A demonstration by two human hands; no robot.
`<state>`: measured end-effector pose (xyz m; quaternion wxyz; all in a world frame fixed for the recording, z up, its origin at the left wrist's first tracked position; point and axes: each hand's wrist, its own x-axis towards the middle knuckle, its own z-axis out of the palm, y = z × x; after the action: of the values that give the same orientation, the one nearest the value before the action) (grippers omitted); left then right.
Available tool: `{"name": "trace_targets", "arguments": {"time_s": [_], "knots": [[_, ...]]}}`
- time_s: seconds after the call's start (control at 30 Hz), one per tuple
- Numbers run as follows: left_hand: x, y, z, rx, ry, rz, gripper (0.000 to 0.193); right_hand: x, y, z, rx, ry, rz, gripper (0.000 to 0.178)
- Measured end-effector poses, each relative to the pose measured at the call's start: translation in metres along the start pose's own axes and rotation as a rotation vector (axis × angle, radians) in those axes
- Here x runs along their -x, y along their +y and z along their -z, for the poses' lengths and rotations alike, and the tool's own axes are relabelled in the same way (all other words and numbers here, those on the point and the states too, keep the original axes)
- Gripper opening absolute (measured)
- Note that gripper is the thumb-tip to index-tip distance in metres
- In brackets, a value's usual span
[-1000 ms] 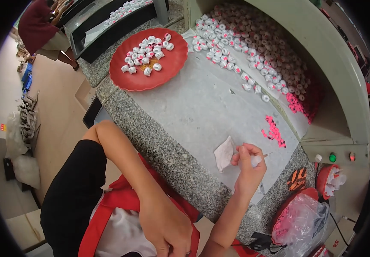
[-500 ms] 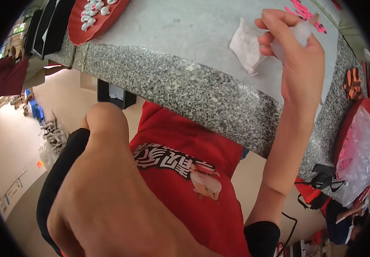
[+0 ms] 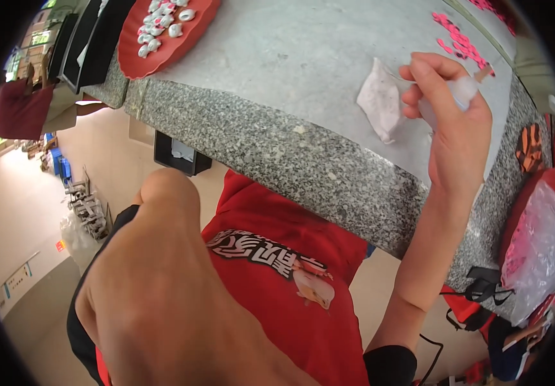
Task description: Gluing small pink bows onto white plastic toy heads.
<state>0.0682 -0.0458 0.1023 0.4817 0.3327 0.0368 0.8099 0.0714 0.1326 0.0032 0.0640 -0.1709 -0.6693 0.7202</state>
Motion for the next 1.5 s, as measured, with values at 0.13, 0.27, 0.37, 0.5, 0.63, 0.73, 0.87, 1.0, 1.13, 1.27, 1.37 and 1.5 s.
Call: {"name": "trace_targets", "arguments": {"time_s": [0.13,0.27,0.37,0.5,0.63,0.73,0.87,1.0,1.13,1.27,1.37,1.5], "knots": [[-0.002,-0.014,-0.013,-0.228,-0.034,-0.128,0.018,-0.006,0.003,-0.004,-0.015,-0.026,-0.026,0.021],[-0.008,-0.061,-0.012,-0.399,-0.708,-0.015,0.029,-0.002,0.001,0.002,0.024,0.013,0.03,0.016],[-0.004,-0.037,0.006,-0.424,-0.756,0.126,0.028,0.0,-0.001,0.0,0.003,0.052,0.014,0.013],[0.007,0.035,0.063,-1.605,-0.092,0.239,0.008,-0.001,0.003,0.0,0.005,0.09,-0.002,0.012],[-0.029,0.099,0.193,-2.493,1.04,-0.299,0.014,0.002,0.006,-0.01,0.048,0.06,-0.037,0.01],[-0.017,0.108,0.268,-2.566,1.286,-0.188,0.028,-0.004,0.02,-0.014,0.039,0.01,-0.073,0.009],[-0.028,0.092,0.266,-2.59,1.167,-0.117,0.026,0.0,0.015,-0.007,0.039,0.048,-0.099,0.009],[-0.026,0.096,0.253,-2.382,1.066,-0.026,0.023,-0.003,0.014,-0.015,0.043,0.046,-0.117,0.008],[-0.048,0.079,0.241,-2.666,0.944,-0.223,0.024,-0.004,0.005,-0.008,0.078,0.079,-0.057,0.013],[-0.019,0.057,0.172,-0.787,0.799,-0.009,0.02,-0.002,-0.003,0.002,0.2,0.092,0.169,0.029],[-0.004,0.03,0.136,-0.296,0.878,0.137,0.034,-0.003,-0.005,0.004,-0.029,0.023,0.163,0.04],[-0.016,-0.003,0.122,-0.149,0.79,0.163,0.042,0.008,-0.029,0.012,-0.242,0.089,0.215,0.041]]}}
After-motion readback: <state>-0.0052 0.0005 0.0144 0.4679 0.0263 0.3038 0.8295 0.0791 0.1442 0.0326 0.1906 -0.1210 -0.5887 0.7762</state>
